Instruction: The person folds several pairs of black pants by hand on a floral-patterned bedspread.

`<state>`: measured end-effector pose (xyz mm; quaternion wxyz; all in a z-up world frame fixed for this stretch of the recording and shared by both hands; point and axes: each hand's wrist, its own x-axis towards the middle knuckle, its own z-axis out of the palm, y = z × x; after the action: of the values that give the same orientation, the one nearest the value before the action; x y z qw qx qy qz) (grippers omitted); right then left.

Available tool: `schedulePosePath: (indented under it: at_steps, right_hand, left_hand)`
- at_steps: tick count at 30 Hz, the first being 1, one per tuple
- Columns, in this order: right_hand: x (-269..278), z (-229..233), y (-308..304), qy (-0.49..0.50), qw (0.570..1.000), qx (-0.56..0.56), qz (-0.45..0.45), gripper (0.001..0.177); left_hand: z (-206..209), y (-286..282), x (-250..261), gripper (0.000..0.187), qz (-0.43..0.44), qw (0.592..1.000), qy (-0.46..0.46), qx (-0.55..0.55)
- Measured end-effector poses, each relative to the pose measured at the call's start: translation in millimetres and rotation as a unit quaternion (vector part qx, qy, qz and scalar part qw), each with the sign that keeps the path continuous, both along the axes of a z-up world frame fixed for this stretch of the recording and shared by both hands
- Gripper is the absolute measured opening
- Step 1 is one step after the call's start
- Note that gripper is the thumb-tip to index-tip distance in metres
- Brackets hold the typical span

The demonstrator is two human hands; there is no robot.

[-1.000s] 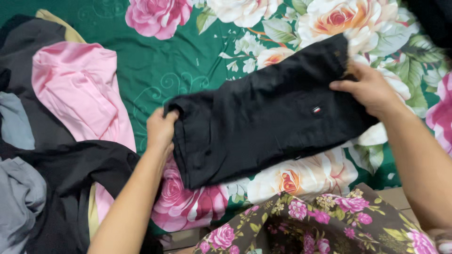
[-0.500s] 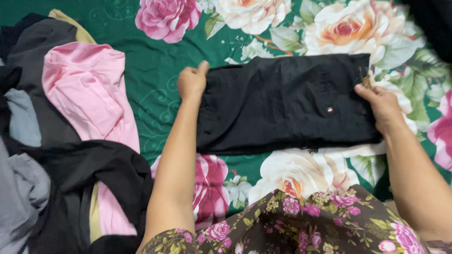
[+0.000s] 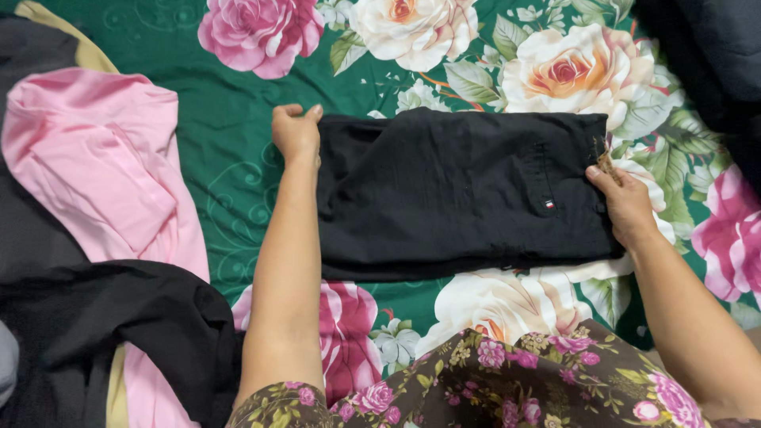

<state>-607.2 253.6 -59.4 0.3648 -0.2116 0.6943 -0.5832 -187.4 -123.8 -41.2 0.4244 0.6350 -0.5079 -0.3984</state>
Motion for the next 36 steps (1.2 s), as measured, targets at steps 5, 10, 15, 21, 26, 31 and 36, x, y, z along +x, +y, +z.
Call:
schedulePosePath:
  at_steps: [5,10,15,21,26,31,36]
  right_hand:
    - [-7.7,-2.5,4.2,-0.011,1.0,0.012,-0.003,0.034]
    - [-9.2,-4.0,5.8,-0.012,1.0,-0.008,-0.005,0.034]
    - [-15.1,-9.3,7.6,0.003,1.0,-0.012,-0.001,0.036]
    - [-21.4,-17.8,12.0,0.012,0.999,-0.052,-0.009,0.034]
    - [-24.0,-21.3,12.2,0.047,0.997,-0.065,-0.013,0.03]
    - [-24.6,8.9,6.9,0.091,0.994,-0.001,-0.06,0.047]
    - [28.7,54.1,21.6,0.584,0.805,0.098,-0.033,0.059]
  left_hand:
    - [-0.4,-1.2,16.6,0.047,-0.096,0.993,-0.061,-0.005]
    - [-5.1,-0.9,10.2,0.046,-0.068,0.998,-0.013,-0.009]
    - [4.3,-2.2,16.3,0.043,-0.119,0.992,-0.03,0.038]
    - [4.0,0.5,17.3,0.026,-0.109,0.993,0.046,-0.018]
    - [-20.9,-17.7,25.8,0.021,-0.017,0.981,0.192,0.028]
    - [3.8,2.1,37.9,0.043,-0.08,0.977,0.17,0.104]
    - [61.7,54.0,51.2,0.058,-0.078,0.971,-0.225,-0.011]
